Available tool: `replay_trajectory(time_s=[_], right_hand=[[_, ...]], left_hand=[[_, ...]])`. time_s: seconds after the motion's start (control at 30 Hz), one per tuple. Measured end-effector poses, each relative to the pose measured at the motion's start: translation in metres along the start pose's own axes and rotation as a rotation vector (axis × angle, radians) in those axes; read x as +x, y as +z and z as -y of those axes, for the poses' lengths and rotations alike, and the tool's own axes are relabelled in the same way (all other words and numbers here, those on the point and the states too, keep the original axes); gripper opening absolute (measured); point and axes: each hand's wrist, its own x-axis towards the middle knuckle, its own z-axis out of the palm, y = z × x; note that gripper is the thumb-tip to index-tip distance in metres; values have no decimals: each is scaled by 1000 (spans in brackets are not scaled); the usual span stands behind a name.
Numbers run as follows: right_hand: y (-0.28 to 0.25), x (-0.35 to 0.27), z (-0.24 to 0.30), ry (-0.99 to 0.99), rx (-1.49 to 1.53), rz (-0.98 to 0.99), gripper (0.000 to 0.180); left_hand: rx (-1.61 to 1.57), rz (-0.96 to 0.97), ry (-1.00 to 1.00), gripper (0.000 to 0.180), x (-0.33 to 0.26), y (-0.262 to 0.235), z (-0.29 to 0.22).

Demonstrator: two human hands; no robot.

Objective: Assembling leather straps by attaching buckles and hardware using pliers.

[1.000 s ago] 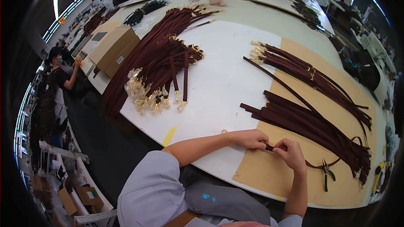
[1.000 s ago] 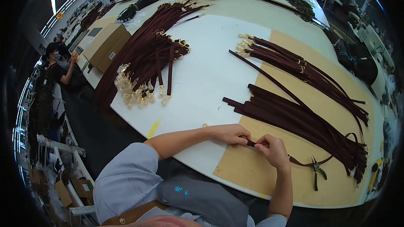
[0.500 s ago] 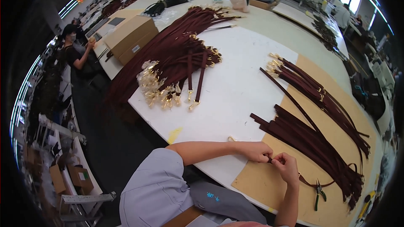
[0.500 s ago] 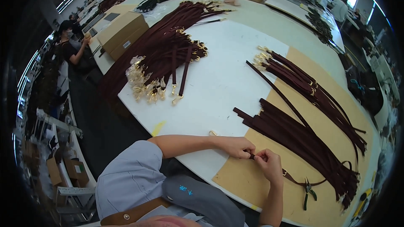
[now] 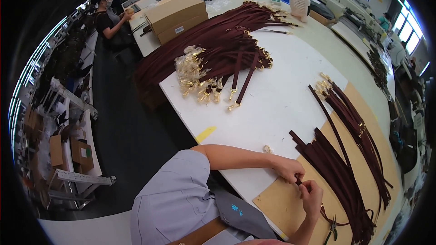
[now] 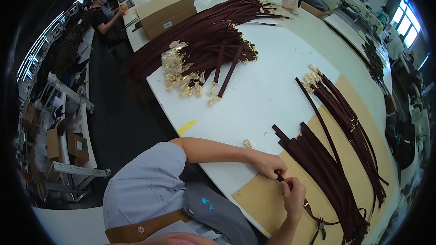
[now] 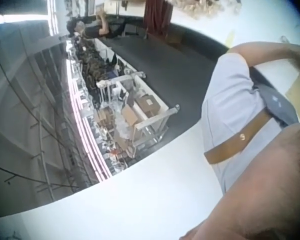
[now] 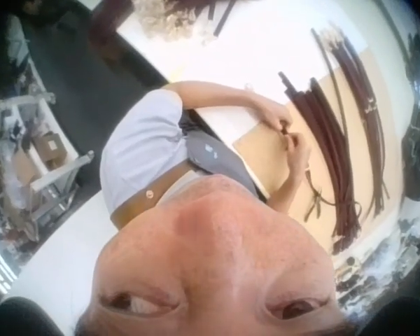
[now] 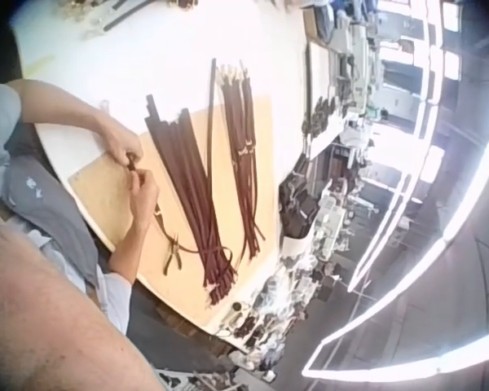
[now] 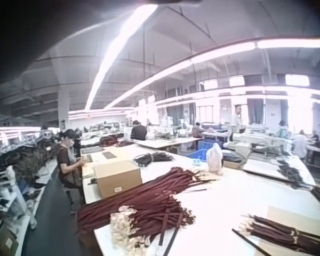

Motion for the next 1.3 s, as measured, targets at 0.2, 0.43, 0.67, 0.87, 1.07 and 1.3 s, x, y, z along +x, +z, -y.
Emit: replay_trajectory(time_s=[0.2,0.43,0.67,0.87,1.07,1.3], right_hand=[[9,9,-14,33,119,-2,6],[-10,6,-10,131,351,93,7],[-9,11,-14,127,362,93,7],[-4,10,-20,64,311,41,7],[-1,8,-15,27,281,32,8],[-1,0,-2,-89,7,-71,7]], left_hand=[[57,-66,38,18,2,5,0],[144,-128,198,23,2,4,-5],[225,-153,240,21,1,10,-2],[124,-163,189,22,1,8,-5],[235,-189,292,19,3,10,9],[-238,-38,-47,16,-1,0,-4]])
